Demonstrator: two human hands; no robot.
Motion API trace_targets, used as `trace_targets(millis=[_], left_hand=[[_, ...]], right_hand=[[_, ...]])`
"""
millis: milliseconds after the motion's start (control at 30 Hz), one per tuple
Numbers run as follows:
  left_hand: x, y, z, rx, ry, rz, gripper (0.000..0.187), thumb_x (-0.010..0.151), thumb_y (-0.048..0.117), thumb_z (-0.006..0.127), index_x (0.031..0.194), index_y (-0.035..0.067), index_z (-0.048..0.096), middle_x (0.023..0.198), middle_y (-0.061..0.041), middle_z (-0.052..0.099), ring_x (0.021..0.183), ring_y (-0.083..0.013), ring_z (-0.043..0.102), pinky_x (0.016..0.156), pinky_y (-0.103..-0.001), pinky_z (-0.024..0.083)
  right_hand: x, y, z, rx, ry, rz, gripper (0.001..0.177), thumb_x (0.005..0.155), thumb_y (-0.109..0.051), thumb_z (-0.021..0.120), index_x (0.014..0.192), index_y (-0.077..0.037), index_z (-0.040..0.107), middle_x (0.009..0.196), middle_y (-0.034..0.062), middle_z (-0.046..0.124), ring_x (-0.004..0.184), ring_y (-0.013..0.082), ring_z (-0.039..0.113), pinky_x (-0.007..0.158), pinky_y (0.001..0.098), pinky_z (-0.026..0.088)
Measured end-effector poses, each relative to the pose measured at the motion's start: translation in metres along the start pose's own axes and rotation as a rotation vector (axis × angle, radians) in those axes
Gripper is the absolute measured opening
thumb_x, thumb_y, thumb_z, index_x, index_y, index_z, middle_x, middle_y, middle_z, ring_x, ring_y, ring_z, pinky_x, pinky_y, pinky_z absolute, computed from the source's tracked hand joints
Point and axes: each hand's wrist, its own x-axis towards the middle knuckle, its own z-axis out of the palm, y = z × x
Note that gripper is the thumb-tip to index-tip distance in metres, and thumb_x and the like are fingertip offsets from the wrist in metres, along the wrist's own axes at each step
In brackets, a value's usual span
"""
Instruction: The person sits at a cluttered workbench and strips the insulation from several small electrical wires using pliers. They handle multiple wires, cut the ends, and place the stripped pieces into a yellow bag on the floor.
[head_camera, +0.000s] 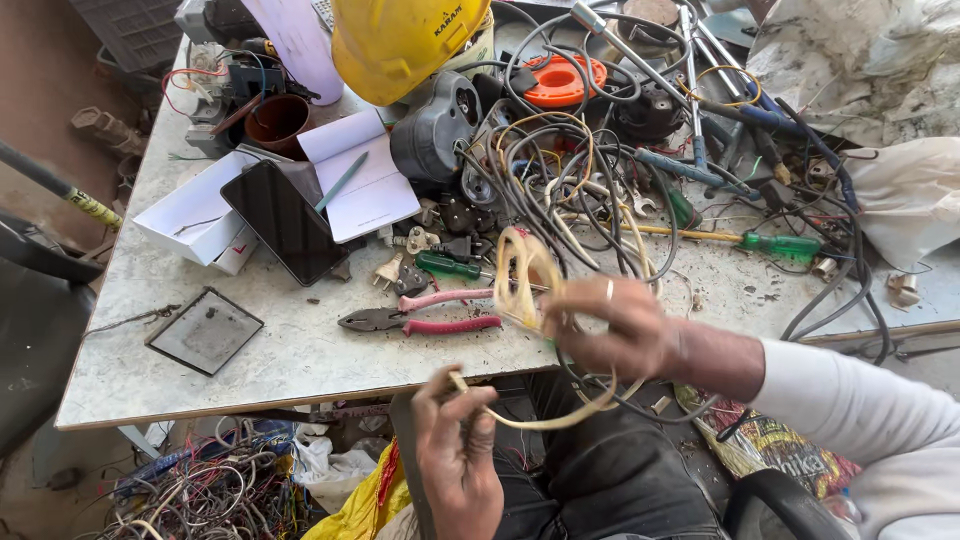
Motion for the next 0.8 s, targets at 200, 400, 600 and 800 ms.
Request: trace_targets(millis=[200,400,600,800], left_hand=[[0.003,-0.006,0.009,-0.982,-0.076,-0.548,0.051,0.099,0.025,0.06,0.135,-0.01,0.054,0.126,-0.025,0.065,0.109,-0.0262,0.071,0.096,-0.039,0.057],[0.003,-0.002,0.005,-1.15,-0.111,-0.602,0.072,0.094,0.047,0.061,0.143,-0.003,0.046,0.122,-0.027,0.067,0.103,-0.0273,0.072,0.086,-0.036,0.06],[-0.001,-0.019,0.025,-1.076,-0.066,-0.584,0.051,0.102,0.02,0.067,0.145,-0.002,0.052,0.098,-0.014,0.068,0.077,-0.0149,0.068,0.066,-0.027,0.058],[-0.005,-0.031,0.027,-0.892,0.04,-0.573,0.04,0.094,0.009,0.069,0.13,-0.005,0.062,0.094,-0.01,0.073,0.072,-0.0115,0.066,0.059,-0.028,0.057]], right_hand=[[-0.003,-0.054,0.012,0.163,-0.219,-0.024,0.012,0.09,-0.011,0.074,0.096,-0.001,0.069,0.119,0.0154,0.063,0.104,0.0329,0.071,0.085,0.0417,0.065],[-0.009,-0.085,0.03,0.409,-0.382,0.255,0.039,0.094,-0.015,0.072,0.126,0.005,0.064,0.121,0.0168,0.06,0.106,0.0342,0.069,0.089,0.0425,0.063],[-0.032,-0.08,0.017,0.416,-0.459,-0.104,0.03,0.094,-0.019,0.069,0.119,-0.005,0.061,0.126,0.0117,0.063,0.108,0.0297,0.07,0.096,0.0409,0.06],[-0.044,-0.033,0.001,0.196,-0.419,0.496,0.023,0.098,-0.019,0.064,0.114,-0.003,0.063,0.133,0.0164,0.065,0.123,0.0316,0.064,0.097,0.05,0.055]])
